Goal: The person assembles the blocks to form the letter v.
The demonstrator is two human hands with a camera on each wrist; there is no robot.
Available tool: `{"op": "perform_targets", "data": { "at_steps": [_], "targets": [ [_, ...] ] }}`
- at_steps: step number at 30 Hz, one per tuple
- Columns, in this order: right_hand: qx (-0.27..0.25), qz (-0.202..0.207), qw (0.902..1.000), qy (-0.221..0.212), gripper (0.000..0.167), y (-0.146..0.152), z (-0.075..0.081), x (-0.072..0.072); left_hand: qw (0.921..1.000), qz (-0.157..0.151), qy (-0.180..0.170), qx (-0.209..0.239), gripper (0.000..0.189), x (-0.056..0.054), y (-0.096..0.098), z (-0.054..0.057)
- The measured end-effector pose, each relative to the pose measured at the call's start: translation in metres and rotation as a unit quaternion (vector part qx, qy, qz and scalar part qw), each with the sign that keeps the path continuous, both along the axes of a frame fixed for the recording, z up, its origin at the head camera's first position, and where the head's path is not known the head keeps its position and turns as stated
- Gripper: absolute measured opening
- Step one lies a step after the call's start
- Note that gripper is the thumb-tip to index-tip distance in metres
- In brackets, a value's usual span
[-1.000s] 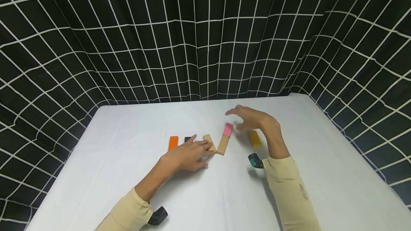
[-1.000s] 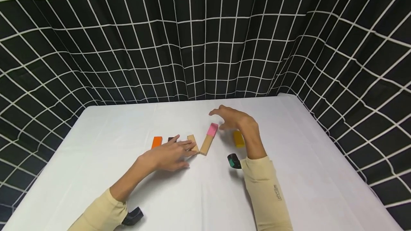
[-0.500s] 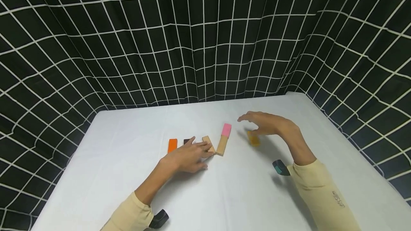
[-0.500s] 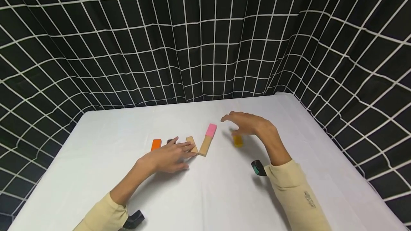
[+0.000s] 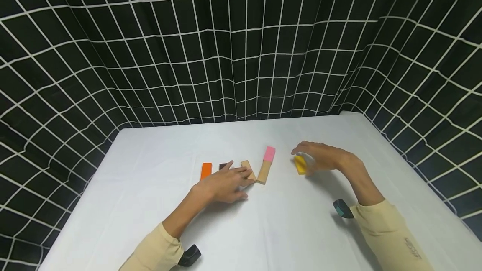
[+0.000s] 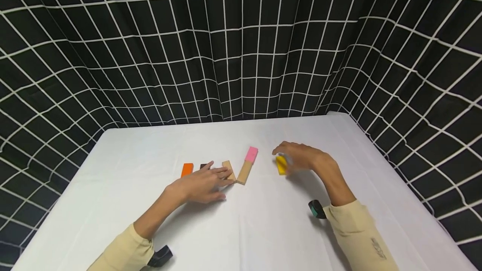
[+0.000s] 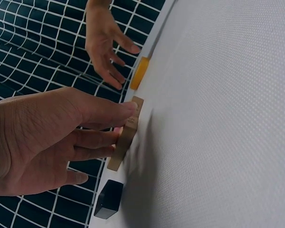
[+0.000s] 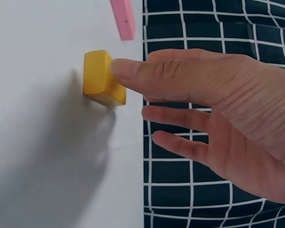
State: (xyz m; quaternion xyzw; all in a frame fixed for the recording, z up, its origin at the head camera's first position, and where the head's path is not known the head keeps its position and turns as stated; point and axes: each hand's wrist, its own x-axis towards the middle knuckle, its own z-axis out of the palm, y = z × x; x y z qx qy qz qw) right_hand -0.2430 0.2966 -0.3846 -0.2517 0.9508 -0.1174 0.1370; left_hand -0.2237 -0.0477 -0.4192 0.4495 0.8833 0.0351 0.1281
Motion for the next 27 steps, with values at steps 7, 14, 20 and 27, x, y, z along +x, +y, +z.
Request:
{"op": "perform_targets", "data": {
  "at_steps": [7,14,20,27],
  "targets": [
    [0.006,-0.005,1.0,-0.001,0.067,0.002,-0.0009,0.0016,1.0,0.002,0.005,-0.007,0.052,0.0004,-0.0002,-0.0002],
    [0.02,-0.01,0.9998,-0.002,0.066,0.0001,-0.0016,0.0023,0.9999,-0.001,0.012,-0.012,0.052,-0.0002,0.0001,-0.0009],
    [0.019,-0.012,0.9997,-0.009,0.066,0.0014,-0.0054,0.0002,0.9997,0.0,0.018,-0.018,0.053,-0.0011,-0.0002,-0.0009],
    [0.014,-0.006,0.9998,-0.014,0.062,0.0016,-0.01,-0.0003,0.9998,-0.001,0.012,-0.018,0.053,-0.0011,0.0002,-0.0005]
  ]
}}
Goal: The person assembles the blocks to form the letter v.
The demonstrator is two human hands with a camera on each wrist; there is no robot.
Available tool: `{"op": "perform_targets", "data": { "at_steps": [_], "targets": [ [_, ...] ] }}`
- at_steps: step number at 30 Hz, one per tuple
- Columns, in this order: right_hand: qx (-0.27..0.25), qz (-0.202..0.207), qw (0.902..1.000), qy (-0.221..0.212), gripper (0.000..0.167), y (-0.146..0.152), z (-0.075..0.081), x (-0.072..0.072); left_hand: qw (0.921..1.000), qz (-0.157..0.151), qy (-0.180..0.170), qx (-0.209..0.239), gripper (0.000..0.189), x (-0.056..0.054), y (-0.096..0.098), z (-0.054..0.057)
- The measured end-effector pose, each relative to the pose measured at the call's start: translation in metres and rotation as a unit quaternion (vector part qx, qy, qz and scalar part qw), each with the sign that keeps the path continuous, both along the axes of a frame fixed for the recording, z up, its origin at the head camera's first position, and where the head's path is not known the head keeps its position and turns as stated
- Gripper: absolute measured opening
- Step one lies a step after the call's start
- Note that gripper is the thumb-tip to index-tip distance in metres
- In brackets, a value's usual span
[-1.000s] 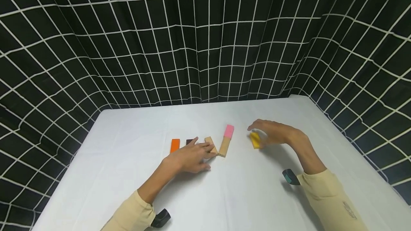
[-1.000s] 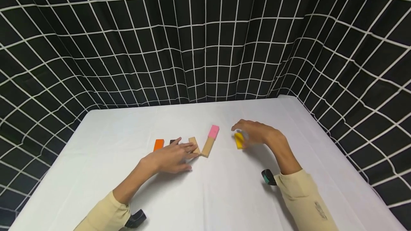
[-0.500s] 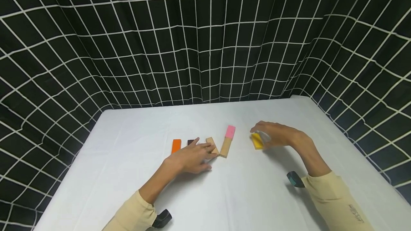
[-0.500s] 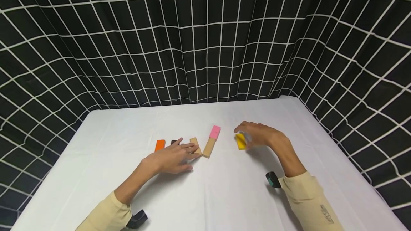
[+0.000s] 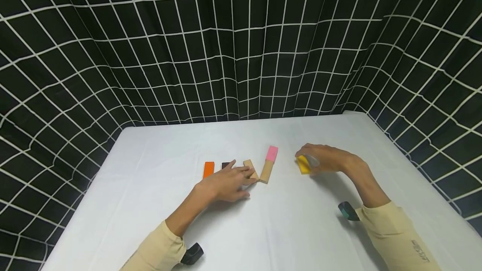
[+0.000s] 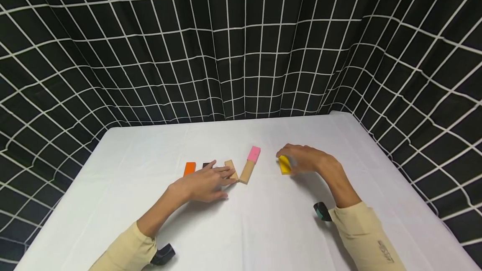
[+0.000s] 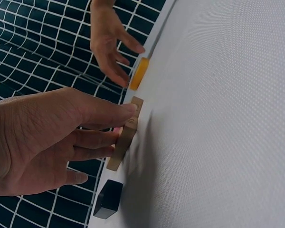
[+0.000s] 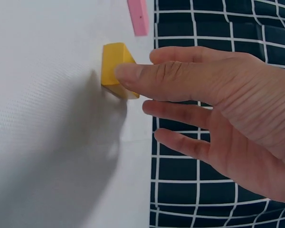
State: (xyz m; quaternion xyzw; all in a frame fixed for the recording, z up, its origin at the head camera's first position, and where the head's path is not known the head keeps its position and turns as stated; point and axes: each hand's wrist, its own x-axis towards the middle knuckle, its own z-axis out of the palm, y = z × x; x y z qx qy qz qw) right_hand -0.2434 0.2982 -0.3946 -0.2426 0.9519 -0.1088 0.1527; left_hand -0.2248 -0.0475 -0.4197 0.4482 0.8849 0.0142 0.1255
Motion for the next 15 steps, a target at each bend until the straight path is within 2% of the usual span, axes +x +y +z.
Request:
{"op": "perform_targets", "data": {
  "at_steps": [15],
  "targets": [
    [0.008,0.019,0.9996,0.019,0.056,-0.0037,-0.0063,-0.0024,0.9999,0.002,0.005,-0.008,0.055,-0.0007,0.0,-0.0016]
  ]
}}
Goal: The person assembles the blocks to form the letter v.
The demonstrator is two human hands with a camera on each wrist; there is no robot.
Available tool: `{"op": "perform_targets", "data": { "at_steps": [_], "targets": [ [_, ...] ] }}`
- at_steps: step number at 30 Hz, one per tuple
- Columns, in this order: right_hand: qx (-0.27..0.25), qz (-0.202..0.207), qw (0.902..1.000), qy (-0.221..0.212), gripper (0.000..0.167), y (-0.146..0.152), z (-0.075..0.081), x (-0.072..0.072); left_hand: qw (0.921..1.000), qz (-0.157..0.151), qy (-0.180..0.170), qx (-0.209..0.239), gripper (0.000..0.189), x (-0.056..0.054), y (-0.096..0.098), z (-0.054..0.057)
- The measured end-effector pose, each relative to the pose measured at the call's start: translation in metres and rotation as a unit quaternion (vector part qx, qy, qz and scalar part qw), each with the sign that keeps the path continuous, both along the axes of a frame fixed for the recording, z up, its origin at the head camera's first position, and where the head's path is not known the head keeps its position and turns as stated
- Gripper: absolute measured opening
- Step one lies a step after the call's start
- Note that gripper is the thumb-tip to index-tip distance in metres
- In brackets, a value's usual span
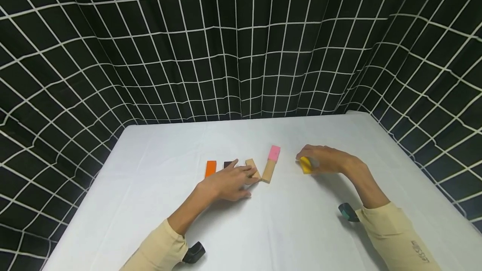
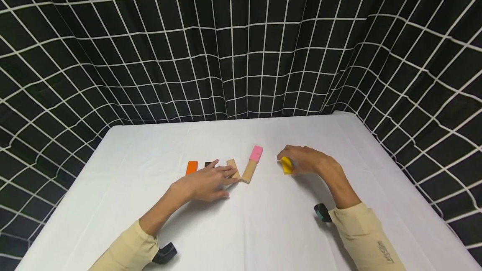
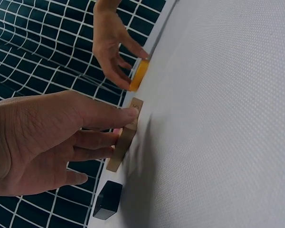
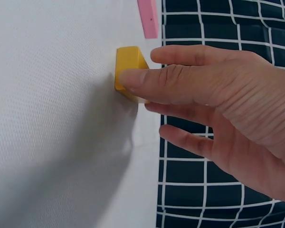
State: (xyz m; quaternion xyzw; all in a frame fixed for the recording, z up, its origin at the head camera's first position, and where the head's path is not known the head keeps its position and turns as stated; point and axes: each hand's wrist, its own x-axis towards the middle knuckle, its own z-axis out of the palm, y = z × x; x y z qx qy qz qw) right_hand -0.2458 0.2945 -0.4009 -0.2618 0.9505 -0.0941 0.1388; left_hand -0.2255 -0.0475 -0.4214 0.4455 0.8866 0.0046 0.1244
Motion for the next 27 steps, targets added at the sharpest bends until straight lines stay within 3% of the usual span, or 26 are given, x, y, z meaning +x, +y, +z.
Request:
{"op": "perform_targets", "data": {
  "at_steps": [8,18,27],
  "targets": [
    [-0.003,0.01,0.9999,0.012,0.051,-0.001,-0.002,-0.001,1.0,0.001,0.004,-0.002,0.054,0.001,0.002,0.0],
    [0.009,-0.01,0.9998,0.016,0.044,0.0,0.001,-0.003,0.9999,-0.007,0.008,-0.002,0.054,-0.001,0.001,0.001],
    [-0.004,-0.031,0.9992,0.026,0.04,-0.007,0.007,-0.014,1.0,-0.004,-0.001,0.006,0.054,-0.001,-0.001,-0.001]
  ]
}}
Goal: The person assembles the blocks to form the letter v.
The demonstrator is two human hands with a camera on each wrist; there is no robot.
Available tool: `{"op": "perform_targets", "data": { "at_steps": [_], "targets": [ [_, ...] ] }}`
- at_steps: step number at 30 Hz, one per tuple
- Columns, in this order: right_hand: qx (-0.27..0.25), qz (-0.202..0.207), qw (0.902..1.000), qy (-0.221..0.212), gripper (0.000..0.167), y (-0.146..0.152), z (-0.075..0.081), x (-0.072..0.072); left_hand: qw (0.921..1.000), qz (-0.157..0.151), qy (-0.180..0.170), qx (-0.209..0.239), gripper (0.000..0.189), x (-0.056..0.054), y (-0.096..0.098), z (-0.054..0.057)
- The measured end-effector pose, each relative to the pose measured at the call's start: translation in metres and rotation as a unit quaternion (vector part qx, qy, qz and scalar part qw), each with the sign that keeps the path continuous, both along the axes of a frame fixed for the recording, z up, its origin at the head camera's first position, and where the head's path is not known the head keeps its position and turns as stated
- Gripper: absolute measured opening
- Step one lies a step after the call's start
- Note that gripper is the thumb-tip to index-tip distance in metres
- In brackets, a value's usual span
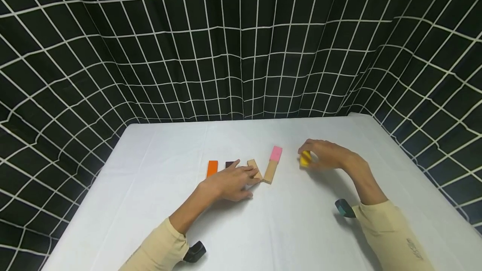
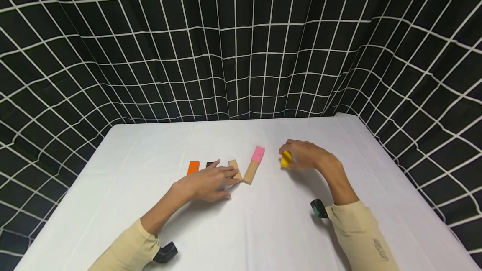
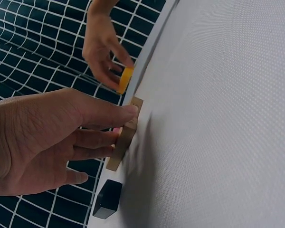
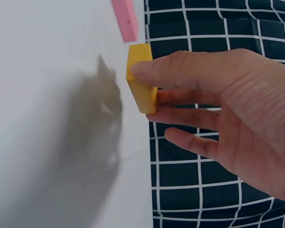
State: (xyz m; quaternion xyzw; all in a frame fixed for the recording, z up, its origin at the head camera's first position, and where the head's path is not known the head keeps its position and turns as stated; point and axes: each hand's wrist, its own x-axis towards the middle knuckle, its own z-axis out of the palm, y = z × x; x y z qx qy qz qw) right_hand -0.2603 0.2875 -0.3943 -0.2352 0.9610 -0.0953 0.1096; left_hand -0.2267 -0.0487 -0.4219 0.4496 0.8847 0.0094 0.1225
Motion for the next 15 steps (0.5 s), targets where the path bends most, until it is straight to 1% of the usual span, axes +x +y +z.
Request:
{"op": "perform_targets", "data": {
  "at_steps": [4,7,12,15],
  "targets": [
    [-0.013,-0.004,0.9999,0.007,0.039,-0.006,0.005,-0.009,1.0,0.002,0.004,-0.003,0.054,-0.001,-0.001,0.001],
    [-0.023,-0.005,0.9997,0.008,0.038,-0.013,0.006,-0.018,1.0,0.008,0.0,-0.004,0.054,-0.002,-0.002,0.002],
    [-0.039,-0.007,0.9989,0.025,0.038,-0.019,0.001,-0.034,0.9999,0.007,-0.007,0.002,0.053,-0.001,-0.001,0.002],
    [-0.042,-0.018,0.9983,0.037,0.038,-0.022,-0.005,-0.042,1.0,0.001,-0.007,0.005,0.053,0.0,0.001,0.0]
  ]
}}
